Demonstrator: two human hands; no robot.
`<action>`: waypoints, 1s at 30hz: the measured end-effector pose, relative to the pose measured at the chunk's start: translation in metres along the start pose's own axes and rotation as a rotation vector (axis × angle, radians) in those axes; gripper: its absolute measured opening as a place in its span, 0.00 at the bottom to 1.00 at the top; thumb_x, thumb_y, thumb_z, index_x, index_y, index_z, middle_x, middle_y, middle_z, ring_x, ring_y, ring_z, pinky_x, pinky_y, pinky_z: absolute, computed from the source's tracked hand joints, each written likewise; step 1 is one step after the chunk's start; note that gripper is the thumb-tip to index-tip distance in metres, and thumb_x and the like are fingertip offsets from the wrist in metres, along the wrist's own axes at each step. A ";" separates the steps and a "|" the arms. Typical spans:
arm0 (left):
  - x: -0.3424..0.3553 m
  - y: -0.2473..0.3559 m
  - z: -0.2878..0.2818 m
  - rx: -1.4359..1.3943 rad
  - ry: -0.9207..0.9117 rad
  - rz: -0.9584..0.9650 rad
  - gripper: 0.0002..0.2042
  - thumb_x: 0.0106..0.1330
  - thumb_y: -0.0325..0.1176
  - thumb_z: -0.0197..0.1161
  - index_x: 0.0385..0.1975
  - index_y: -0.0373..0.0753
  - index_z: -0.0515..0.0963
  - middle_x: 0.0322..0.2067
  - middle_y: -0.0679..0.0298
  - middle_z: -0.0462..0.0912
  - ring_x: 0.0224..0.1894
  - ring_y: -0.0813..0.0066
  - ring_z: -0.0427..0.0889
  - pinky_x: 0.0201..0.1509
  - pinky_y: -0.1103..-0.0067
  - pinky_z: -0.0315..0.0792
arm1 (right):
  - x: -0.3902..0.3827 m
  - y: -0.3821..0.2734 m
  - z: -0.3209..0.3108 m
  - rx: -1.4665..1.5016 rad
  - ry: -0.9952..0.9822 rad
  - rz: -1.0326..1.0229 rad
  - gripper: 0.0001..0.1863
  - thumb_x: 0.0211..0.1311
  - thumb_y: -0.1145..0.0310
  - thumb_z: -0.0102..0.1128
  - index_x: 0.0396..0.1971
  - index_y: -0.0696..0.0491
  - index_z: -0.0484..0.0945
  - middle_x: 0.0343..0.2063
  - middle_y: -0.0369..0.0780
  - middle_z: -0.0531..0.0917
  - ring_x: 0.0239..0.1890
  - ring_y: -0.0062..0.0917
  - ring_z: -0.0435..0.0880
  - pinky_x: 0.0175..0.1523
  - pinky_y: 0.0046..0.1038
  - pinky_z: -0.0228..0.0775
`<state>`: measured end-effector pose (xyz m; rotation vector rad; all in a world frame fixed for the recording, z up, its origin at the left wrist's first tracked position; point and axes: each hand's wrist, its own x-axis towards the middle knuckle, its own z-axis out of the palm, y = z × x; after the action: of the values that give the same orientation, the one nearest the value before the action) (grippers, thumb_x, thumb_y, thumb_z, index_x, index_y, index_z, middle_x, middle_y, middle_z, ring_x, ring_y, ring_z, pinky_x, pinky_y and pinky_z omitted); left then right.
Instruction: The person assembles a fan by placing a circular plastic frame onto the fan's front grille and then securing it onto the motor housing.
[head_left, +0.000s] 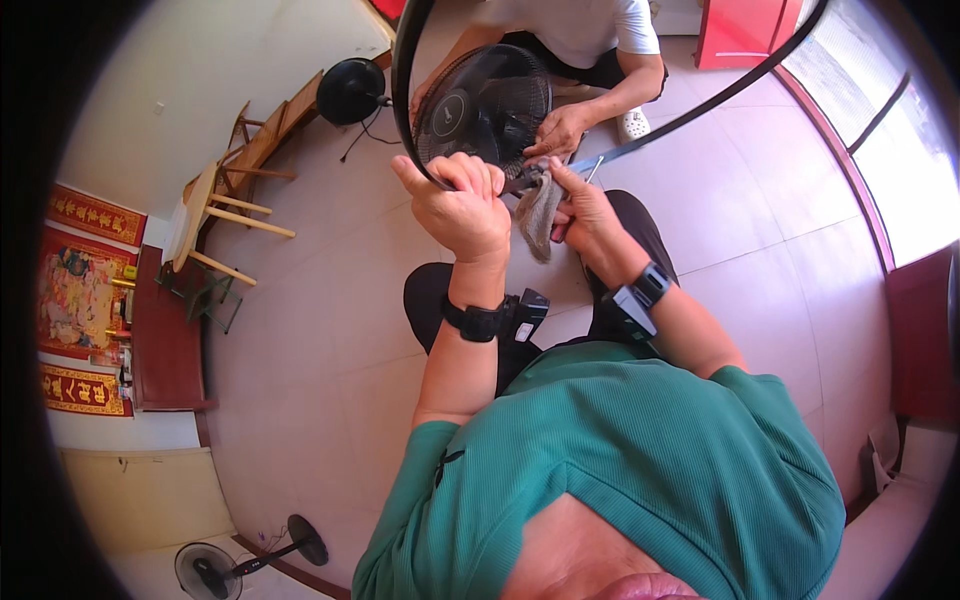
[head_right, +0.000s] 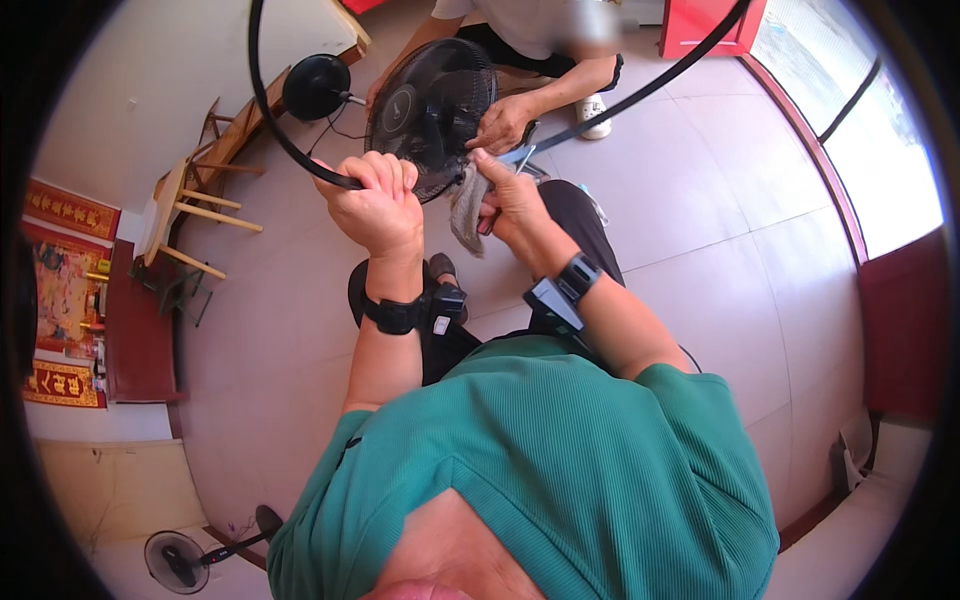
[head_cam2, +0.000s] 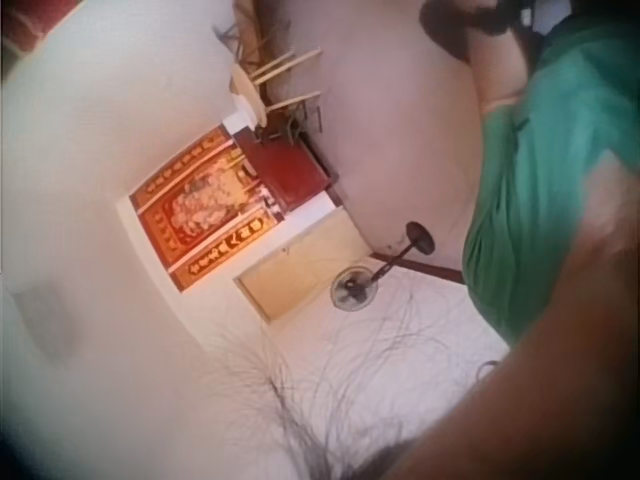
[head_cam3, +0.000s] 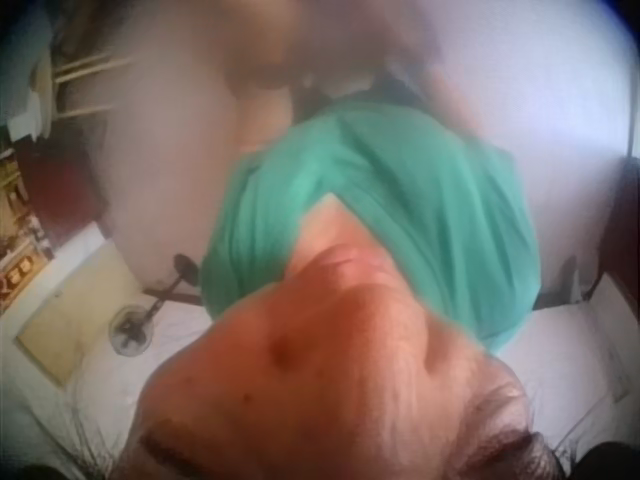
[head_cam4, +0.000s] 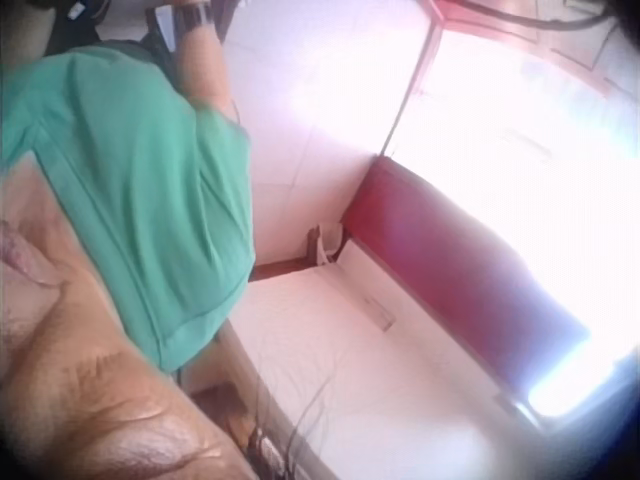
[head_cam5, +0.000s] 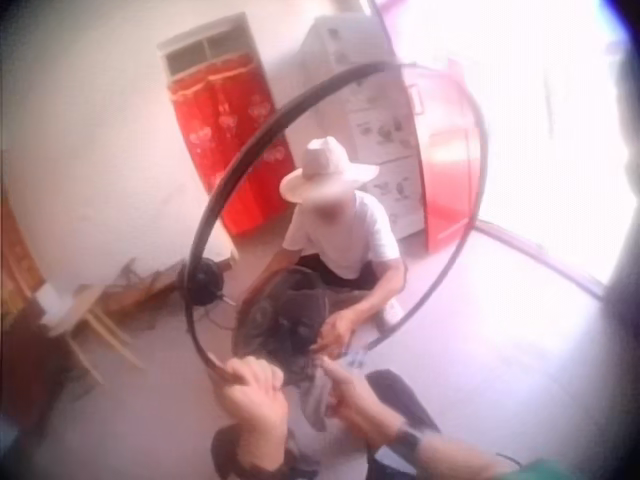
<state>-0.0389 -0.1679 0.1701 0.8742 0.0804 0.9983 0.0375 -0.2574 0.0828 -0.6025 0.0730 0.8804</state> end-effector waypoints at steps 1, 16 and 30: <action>0.000 -0.001 0.001 -0.001 0.017 -0.026 0.31 0.71 0.56 0.33 0.06 0.45 0.48 0.05 0.68 0.50 0.08 0.77 0.46 0.15 0.80 0.49 | 0.006 0.001 0.001 0.082 0.002 -0.009 0.11 0.59 0.62 0.61 0.26 0.54 0.75 0.13 0.32 0.72 0.08 0.15 0.57 0.13 0.18 0.44; 0.029 0.066 0.005 0.330 -0.346 0.247 0.34 0.60 0.69 0.37 0.25 0.37 0.70 0.22 0.61 0.72 0.30 0.69 0.73 0.42 0.72 0.69 | 0.023 -0.021 -0.008 -0.261 0.309 -0.221 0.17 0.55 0.59 0.60 0.16 0.57 0.75 0.08 0.38 0.71 0.06 0.25 0.68 0.09 0.28 0.56; -0.010 -0.012 -0.014 0.353 -0.541 0.020 0.42 0.54 0.75 0.37 0.32 0.33 0.74 0.20 0.60 0.75 0.24 0.69 0.75 0.38 0.69 0.72 | -0.004 0.026 0.011 0.159 0.205 0.061 0.13 0.63 0.64 0.53 0.19 0.52 0.71 0.12 0.33 0.67 0.11 0.19 0.58 0.18 0.22 0.45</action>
<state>-0.0424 -0.1699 0.1500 1.4464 -0.2188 0.7462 0.0137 -0.2420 0.0806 -0.5421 0.3448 0.8606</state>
